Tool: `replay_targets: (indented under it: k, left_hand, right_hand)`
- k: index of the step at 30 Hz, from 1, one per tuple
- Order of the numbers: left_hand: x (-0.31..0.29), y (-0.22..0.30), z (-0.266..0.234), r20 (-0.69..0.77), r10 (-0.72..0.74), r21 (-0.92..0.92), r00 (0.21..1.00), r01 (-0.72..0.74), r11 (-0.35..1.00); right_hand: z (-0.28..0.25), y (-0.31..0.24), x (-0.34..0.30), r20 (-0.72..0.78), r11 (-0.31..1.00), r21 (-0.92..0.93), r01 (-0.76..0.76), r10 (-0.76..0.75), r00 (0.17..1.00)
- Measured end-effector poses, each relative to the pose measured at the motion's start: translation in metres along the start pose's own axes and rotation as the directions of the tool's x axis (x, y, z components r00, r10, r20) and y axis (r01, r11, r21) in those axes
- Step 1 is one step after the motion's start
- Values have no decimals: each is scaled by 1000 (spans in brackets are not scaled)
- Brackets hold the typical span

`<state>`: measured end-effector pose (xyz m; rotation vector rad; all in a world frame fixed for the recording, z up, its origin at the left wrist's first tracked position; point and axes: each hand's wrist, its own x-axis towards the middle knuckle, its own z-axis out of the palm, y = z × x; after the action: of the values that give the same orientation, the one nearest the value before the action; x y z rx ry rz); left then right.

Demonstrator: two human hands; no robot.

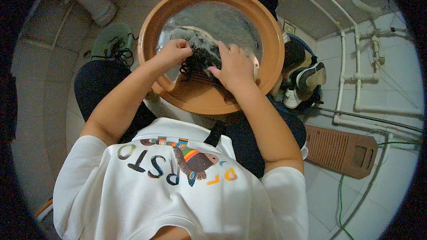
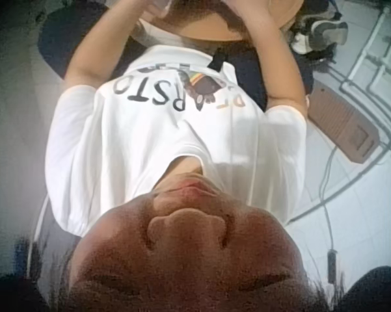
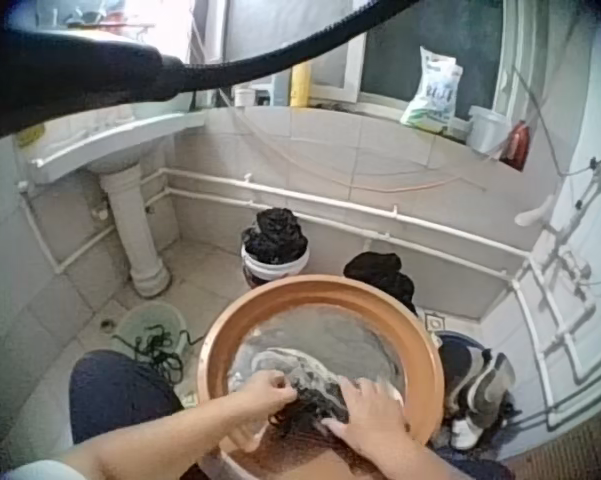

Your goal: The person removes the laces from a grey sneaker and places them in a basin of water. They then scrub the shoe with a brush, focusing on the upper fabric and the sole, before rinsing it in the water.

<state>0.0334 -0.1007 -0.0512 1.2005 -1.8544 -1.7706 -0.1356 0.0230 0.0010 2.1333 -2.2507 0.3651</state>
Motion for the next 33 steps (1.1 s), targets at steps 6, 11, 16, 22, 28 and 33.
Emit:
replay_targets:
  k: [6,11,16,22,28,33]
  left_hand:
    - [-2,3,-15,198,-35,-260,980,87,962]
    - [-17,6,10,-92,56,328,994,-23,944]
    - [-22,12,15,-116,192,642,975,-73,763]
    - [-12,2,10,19,-53,-38,998,54,998]
    - [-23,21,-6,178,-163,-573,970,237,785]
    - [-27,13,3,-31,29,-324,999,-37,945]
  right_hand:
    - [0,-4,4,189,995,-81,-61,75,979]
    - [9,-1,6,201,990,-37,-139,143,969]
    - [6,-9,1,-56,999,-30,43,-44,997]
    - [19,-20,-10,144,996,-65,62,-52,988]
    - [37,-15,-6,182,995,94,-15,-2,983]
    - [47,-18,-9,164,968,208,-139,106,981]
